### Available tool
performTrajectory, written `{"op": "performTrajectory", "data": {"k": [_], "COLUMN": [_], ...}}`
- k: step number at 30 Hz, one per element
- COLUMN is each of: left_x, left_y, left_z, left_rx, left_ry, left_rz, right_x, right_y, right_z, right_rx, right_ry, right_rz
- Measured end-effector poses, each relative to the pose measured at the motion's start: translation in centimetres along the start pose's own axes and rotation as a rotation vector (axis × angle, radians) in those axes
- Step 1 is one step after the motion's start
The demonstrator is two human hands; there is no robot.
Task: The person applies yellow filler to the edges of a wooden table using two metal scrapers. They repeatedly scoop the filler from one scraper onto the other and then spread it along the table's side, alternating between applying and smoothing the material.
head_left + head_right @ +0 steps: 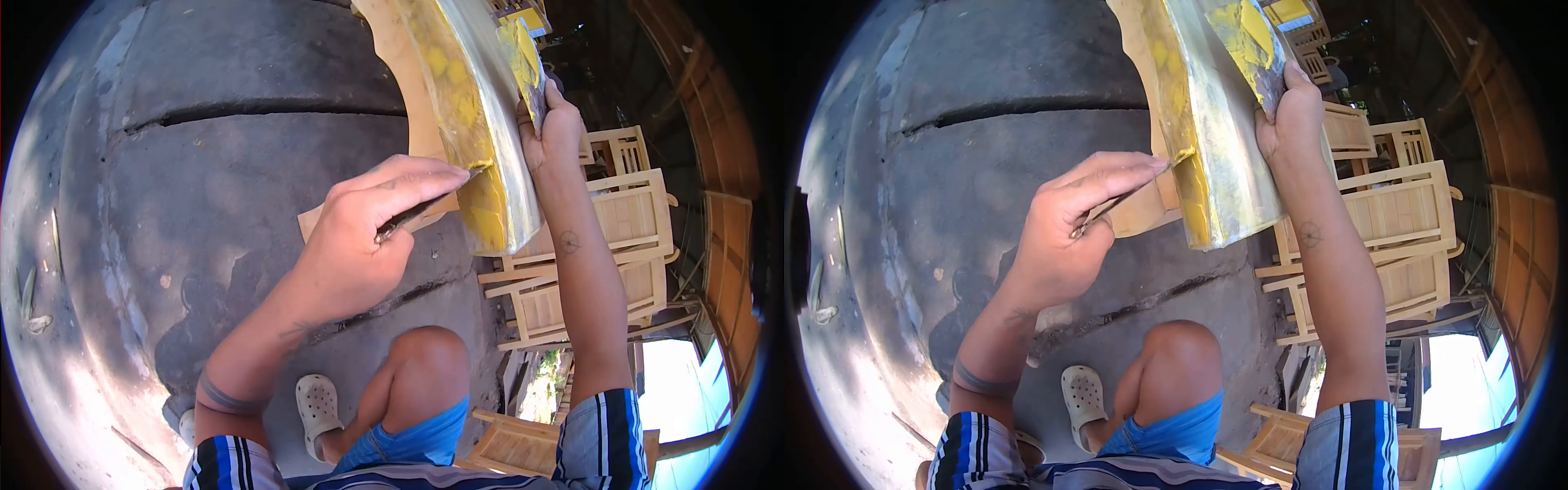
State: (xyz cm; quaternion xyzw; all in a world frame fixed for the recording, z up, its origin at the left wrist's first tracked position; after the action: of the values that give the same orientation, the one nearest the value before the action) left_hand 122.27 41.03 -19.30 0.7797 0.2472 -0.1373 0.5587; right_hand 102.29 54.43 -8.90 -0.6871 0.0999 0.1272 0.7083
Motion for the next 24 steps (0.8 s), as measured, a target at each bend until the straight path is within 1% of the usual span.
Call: {"op": "performTrajectory", "data": {"k": [2,5,8,9,11,13,16,17,21,24], "left_x": [2.3,5.7,6.2,5.2,2.6,-0.3,-1.1,-0.5,4.4,6.8], "left_y": [1.9,2.1,0.9,-0.1,-2.5,-4.3,-5.0,-4.1,-2.9,-3.6], "left_z": [-1.7,-4.2,-3.8,-1.9,0.9,1.8,0.8,0.3,-4.4,-5.6], "left_rx": [-0.057,-0.072,0.102,0.078,0.071,0.099,0.104,0.06,0.061,0.208], "left_ry": [-0.038,0.003,-0.088,-0.013,0.24,0.259,0.156,0.141,0.237,0.223], "left_rz": [0.02,-0.137,-0.146,-0.08,0.074,0.029,0.009,-0.009,-0.145,-0.167], "right_x": [-0.2,-0.1,0.1,-0.1,0.0,0.8,1.0,0.7,0.1,-0.5], "right_y": [0.1,0.2,0.1,0.1,-0.1,-0.7,-0.6,-0.6,-0.2,0.1], "right_z": [0.4,0.6,0.4,0.6,0.4,-0.6,-0.6,-0.4,0.5,0.7], "right_rx": [0.018,0.052,0.04,0.047,0.009,-0.075,-0.083,-0.064,-0.018,0.031], "right_ry": [-0.011,0.001,0.025,0.035,0.05,0.048,0.077,0.069,0.034,0.007], "right_rz": [0.001,-0.009,-0.024,-0.024,-0.001,0.037,0.02,0.028,0.019,-0.005]}}
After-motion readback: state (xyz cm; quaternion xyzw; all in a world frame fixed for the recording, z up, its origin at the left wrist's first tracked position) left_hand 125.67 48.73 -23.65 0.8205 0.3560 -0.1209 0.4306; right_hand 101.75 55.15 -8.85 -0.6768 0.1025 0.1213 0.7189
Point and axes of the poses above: each hand's wrist, its own x-axis away from the middle knuckle, its own z-axis out of the back of the hand, y = z × x, the point moved 7 cm from there along -x, towards the middle knuckle, and after that the axes turned 9 degrees about z, right-handed, at the moved point
